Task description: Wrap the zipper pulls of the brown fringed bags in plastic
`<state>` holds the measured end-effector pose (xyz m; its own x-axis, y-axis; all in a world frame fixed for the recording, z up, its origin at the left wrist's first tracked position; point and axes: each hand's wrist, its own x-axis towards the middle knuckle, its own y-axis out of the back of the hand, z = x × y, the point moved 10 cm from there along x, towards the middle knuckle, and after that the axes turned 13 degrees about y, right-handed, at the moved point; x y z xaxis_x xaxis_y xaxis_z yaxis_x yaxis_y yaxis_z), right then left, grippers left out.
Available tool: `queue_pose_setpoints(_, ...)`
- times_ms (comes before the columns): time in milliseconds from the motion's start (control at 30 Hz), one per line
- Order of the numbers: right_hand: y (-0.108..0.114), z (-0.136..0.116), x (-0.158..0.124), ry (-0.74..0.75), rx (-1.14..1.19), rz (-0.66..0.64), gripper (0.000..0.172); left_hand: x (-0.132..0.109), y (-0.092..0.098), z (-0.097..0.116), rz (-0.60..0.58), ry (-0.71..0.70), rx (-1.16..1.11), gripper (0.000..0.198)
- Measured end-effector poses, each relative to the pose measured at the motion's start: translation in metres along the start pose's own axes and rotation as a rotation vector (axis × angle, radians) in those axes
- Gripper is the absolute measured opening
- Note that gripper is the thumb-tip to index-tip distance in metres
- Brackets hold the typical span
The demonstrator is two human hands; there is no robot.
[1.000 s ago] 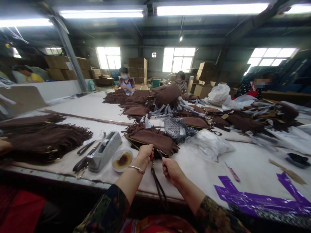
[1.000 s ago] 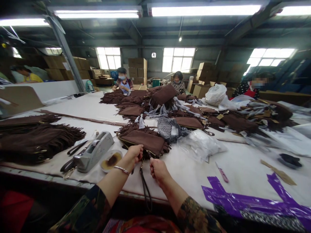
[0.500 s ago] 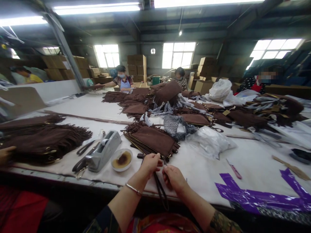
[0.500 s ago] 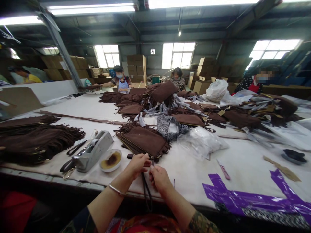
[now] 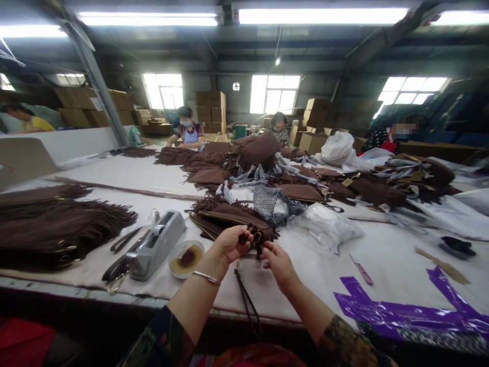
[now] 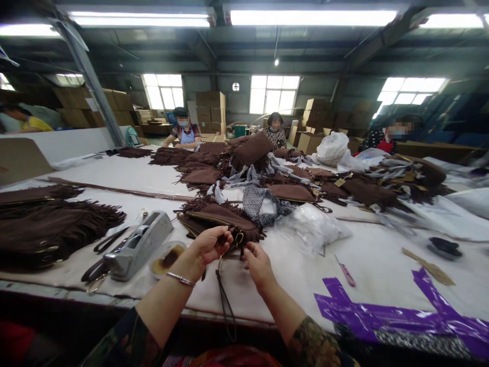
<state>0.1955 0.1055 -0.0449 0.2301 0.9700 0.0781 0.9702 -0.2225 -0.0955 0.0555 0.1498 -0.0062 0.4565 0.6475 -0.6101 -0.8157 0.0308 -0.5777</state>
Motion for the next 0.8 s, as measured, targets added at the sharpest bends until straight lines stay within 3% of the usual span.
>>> queue_pose_setpoints(100,-0.026,-0.014,0.017,0.02,0.034,-0.092,0.051,-0.003,-0.009,0.013,-0.013,-0.01,-0.049,0.011)
queue_pose_setpoints(200,-0.046,-0.019,0.026,0.016,-0.002,-0.147,0.042,-0.006,-0.013,0.018,-0.017,-0.01,-0.08,0.012)
queue_pose_setpoints(333,-0.05,-0.014,0.028,-0.002,-0.029,-0.148,0.03,-0.009,-0.007,0.018,-0.02,-0.02,-0.101,0.01)
queue_pose_setpoints(467,-0.034,-0.017,0.027,-0.01,0.126,-0.136,0.032,-0.009,0.007,0.016,-0.02,-0.025,-0.109,0.009)
queue_pose_setpoints(633,0.001,-0.036,0.016,-0.086,0.275,-0.156,0.035,-0.005,0.015,0.005,-0.013,0.001,-0.107,0.008)
queue_pose_setpoints(700,0.016,-0.037,0.006,-0.127,0.168,-0.209,0.037,-0.005,0.018,-0.005,-0.01,0.002,-0.086,0.008)
queue_pose_setpoints(800,0.043,-0.029,-0.009,-0.079,-0.266,-0.293,0.028,-0.007,0.027,-0.035,0.026,0.053,0.02,0.009)
